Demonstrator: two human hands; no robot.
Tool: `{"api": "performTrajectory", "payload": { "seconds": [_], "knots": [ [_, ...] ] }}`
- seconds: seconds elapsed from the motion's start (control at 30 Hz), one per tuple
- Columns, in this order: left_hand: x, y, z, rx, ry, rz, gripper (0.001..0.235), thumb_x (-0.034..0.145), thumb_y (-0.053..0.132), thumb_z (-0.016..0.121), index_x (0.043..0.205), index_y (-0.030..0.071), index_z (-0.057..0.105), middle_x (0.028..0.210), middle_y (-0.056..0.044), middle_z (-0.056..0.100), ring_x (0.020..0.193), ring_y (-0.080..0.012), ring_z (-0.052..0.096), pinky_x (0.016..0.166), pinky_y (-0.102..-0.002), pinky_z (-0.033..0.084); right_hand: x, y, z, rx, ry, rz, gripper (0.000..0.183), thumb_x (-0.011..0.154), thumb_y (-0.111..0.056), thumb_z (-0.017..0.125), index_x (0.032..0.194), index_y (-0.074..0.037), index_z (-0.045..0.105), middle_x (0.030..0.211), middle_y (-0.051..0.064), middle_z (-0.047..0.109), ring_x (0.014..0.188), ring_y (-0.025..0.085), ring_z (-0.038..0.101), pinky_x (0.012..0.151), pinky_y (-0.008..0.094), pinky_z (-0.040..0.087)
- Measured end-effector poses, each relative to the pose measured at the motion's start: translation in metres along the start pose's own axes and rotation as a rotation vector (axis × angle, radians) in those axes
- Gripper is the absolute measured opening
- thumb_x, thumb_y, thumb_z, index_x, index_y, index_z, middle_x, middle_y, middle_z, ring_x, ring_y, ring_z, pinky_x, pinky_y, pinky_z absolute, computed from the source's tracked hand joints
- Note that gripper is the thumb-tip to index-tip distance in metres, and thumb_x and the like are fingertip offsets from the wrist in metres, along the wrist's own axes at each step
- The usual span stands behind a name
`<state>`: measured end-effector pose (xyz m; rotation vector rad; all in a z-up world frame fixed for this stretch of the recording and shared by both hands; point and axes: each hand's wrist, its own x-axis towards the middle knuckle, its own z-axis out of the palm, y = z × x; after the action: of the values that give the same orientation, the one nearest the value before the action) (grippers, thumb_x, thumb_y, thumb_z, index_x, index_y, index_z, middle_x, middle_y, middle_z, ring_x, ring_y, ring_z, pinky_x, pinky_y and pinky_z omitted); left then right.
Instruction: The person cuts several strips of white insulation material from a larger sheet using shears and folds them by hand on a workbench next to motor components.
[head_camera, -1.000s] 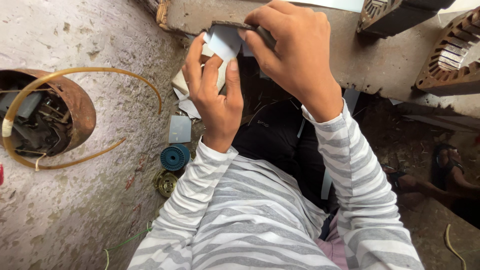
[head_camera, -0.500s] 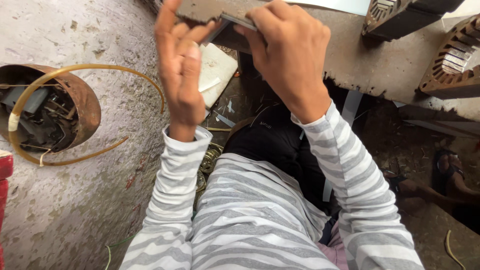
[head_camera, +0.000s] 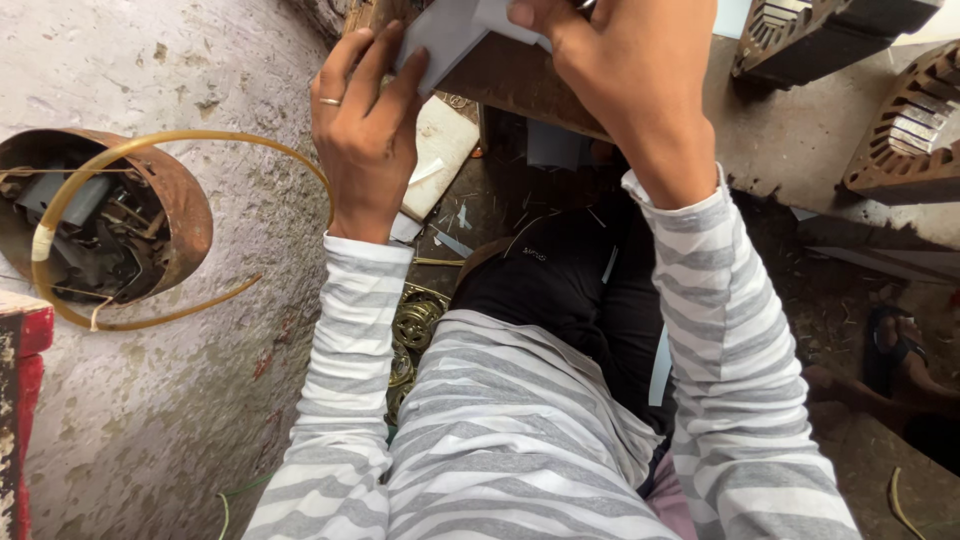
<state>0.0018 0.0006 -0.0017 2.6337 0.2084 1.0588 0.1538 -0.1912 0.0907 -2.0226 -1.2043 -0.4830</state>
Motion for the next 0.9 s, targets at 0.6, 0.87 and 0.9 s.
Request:
{"api": "performTrajectory", "payload": {
  "seconds": [0.6,0.87,0.9],
  "knots": [
    [-0.016,0.013,0.01,-0.194,0.292,-0.149,0.046,0.099,0.047,0.074,0.106,0.002,0.072,0.122,-0.012,0.064,0.124,-0.0286,0.056,0.109,-0.047,0.048,-0.031,-0.031,0.025,-0.273,0.035,-0.008,0.021,0.077,-0.001,0.083,0.091,-0.012,0.071,0.088,-0.001,0.067,0.079,0.021,0.065,0.062,0.036,0.047],
    [-0.025,0.071,-0.008,-1.204,0.016,-0.803,0.028,0.107,0.03,0.062,0.099,0.003,0.065,0.076,-0.001,0.065,0.066,-0.0095,0.059,0.061,-0.022,0.049,-0.031,-0.033,0.02,-0.106,-0.154,0.061,0.049,0.061,-0.009,0.093,0.102,-0.01,0.067,0.104,0.003,0.06,0.098,0.026,0.057,0.076,0.038,0.05],
    [-0.023,0.073,-0.007,-1.219,0.019,-0.837,0.026,0.106,0.028,0.063,0.098,0.003,0.065,0.077,-0.002,0.065,0.067,-0.0095,0.06,0.061,-0.022,0.049,-0.03,-0.031,0.016,-0.066,-0.182,0.047,0.054,0.061,-0.013,0.096,0.106,-0.009,0.067,0.106,0.003,0.06,0.1,0.026,0.057,0.079,0.038,0.05]
  ]
}}
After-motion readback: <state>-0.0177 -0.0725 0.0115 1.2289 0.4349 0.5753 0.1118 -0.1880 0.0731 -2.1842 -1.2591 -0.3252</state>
